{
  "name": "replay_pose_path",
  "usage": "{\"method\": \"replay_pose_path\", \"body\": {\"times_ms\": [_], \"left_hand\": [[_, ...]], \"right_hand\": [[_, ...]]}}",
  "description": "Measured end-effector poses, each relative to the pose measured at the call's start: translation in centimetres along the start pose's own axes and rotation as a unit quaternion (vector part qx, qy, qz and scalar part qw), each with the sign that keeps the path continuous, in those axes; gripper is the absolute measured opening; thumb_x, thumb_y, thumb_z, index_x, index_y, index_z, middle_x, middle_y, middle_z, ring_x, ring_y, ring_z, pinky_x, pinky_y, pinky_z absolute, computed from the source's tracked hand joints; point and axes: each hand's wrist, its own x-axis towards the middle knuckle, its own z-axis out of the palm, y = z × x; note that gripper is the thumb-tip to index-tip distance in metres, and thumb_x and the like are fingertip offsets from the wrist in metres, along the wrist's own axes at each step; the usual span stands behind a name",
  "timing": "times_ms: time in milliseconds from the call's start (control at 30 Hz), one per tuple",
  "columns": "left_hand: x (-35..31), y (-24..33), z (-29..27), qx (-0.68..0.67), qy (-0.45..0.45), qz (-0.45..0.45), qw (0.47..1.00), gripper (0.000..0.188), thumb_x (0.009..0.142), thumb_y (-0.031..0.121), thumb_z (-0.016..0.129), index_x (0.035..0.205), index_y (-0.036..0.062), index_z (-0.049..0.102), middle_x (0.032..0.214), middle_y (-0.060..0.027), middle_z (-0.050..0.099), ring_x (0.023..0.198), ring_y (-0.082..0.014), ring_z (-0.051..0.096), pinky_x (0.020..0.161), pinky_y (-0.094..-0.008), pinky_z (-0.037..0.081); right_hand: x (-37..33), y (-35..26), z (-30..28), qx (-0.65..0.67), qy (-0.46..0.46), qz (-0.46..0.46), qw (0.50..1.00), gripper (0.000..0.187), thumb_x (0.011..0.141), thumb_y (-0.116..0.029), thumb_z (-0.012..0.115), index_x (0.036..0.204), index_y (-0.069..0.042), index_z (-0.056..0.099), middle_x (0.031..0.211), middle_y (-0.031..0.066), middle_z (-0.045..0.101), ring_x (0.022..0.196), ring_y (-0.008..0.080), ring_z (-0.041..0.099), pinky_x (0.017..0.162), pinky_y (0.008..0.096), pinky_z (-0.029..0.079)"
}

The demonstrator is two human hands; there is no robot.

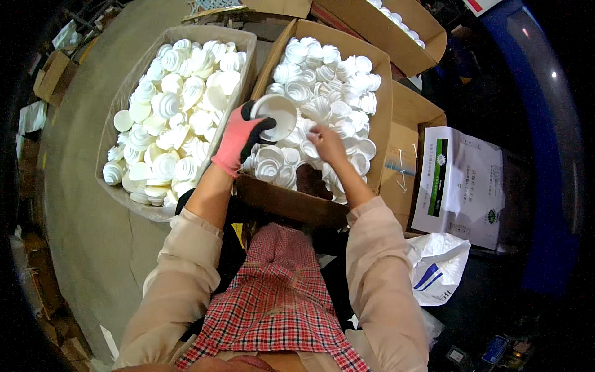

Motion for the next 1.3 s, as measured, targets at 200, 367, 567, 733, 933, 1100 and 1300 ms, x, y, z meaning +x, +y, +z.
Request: {"method": "replay_pose_path", "body": {"times_ms": [200, 367, 567, 733, 933, 1100, 1300], "left_hand": [[0.5, 0.0, 0.9, -0.512, -0.175, -0.121, 0.832, 0.04, 0.085, 0.003, 0.053, 0.124, -0.0052, 0.051, 0.122, -0.0207, 0.057, 0.112, -0.041, 0.058, 0.096, -0.0613, 0.048], [-0.3, 2.1, 1.5, -0.378, -0.168, 0.006, 0.911, 0.061, 0.086, 0.026, 0.068, 0.136, 0.0025, 0.042, 0.118, -0.015, 0.062, 0.114, -0.0304, 0.058, 0.097, -0.0484, 0.047], [0.5, -2.3, 2.5, 0.149, -0.098, 0.221, 0.959, 0.079, 0.083, 0.052, 0.068, 0.139, 0.0046, 0.039, 0.128, -0.0101, 0.059, 0.121, -0.0228, 0.053, 0.111, -0.0422, 0.033], [-1.6, 0.6, 5.8, 0.231, -0.079, 0.288, 0.926, 0.083, 0.071, 0.036, 0.084, 0.134, 0.001, 0.042, 0.124, -0.0115, 0.061, 0.114, -0.024, 0.059, 0.106, -0.0378, 0.04], [-1.4, 1.2, 7.8, 0.155, -0.065, 0.234, 0.958, 0.082, 0.068, 0.017, 0.088, 0.134, -0.0006, 0.042, 0.125, -0.0105, 0.061, 0.11, -0.0217, 0.061, 0.1, -0.0337, 0.045], [-1.1, 0.2, 9.1, 0.103, -0.16, 0.25, 0.949, 0.062, 0.081, 0.003, 0.073, 0.135, 0.0013, 0.044, 0.132, -0.014, 0.054, 0.117, -0.0203, 0.056, 0.1, -0.0327, 0.044], [-2.0, 0.7, 9.7, 0.085, -0.165, 0.255, 0.949, 0.059, 0.083, 0.002, 0.071, 0.135, 0.0006, 0.044, 0.131, -0.0118, 0.055, 0.117, -0.0215, 0.056, 0.102, -0.0345, 0.043]], "right_hand": [[-1.1, 5.6, 6.5, -0.151, -0.091, 0.011, 0.984, 0.023, 0.083, -0.011, 0.059, 0.104, -0.003, 0.063, 0.099, 0.0232, 0.064, 0.098, 0.0415, 0.059, 0.083, 0.0492, 0.049], [-3.3, -1.2, -4.7, 0.256, -0.044, -0.047, 0.965, 0.048, 0.088, -0.002, 0.053, 0.133, -0.019, 0.053, 0.09, 0.007, 0.061, 0.083, 0.018, 0.059, 0.072, 0.0325, 0.051], [-6.7, -2.3, -9.5, 0.707, -0.039, -0.135, 0.694, 0.036, 0.094, -0.014, 0.058, 0.128, -0.007, 0.05, 0.117, 0.008, 0.059, 0.104, 0.0224, 0.059, 0.084, 0.0399, 0.052], [-7.3, -5.1, -9.4, 0.589, -0.033, -0.094, 0.802, 0.068, 0.075, -0.008, 0.076, 0.136, -0.009, 0.045, 0.134, 0.005, 0.044, 0.119, 0.0186, 0.047, 0.098, 0.0351, 0.043], [-8.1, -5.0, -10.5, 0.485, 0.063, -0.117, 0.864, 0.078, 0.07, -0.006, 0.081, 0.138, -0.009, 0.044, 0.136, 0.0051, 0.043, 0.128, 0.0187, 0.04, 0.103, 0.036, 0.04], [-9.4, -6.6, -11.0, 0.276, 0.133, -0.201, 0.931, 0.072, 0.07, -0.007, 0.079, 0.135, -0.011, 0.048, 0.134, 0.0103, 0.048, 0.126, 0.027, 0.045, 0.103, 0.0381, 0.04], [-9.5, -7.7, -10.9, 0.092, 0.185, -0.257, 0.944, 0.068, 0.067, -0.005, 0.076, 0.131, -0.008, 0.053, 0.13, 0.013, 0.051, 0.118, 0.0337, 0.049, 0.1, 0.0414, 0.042]]}}
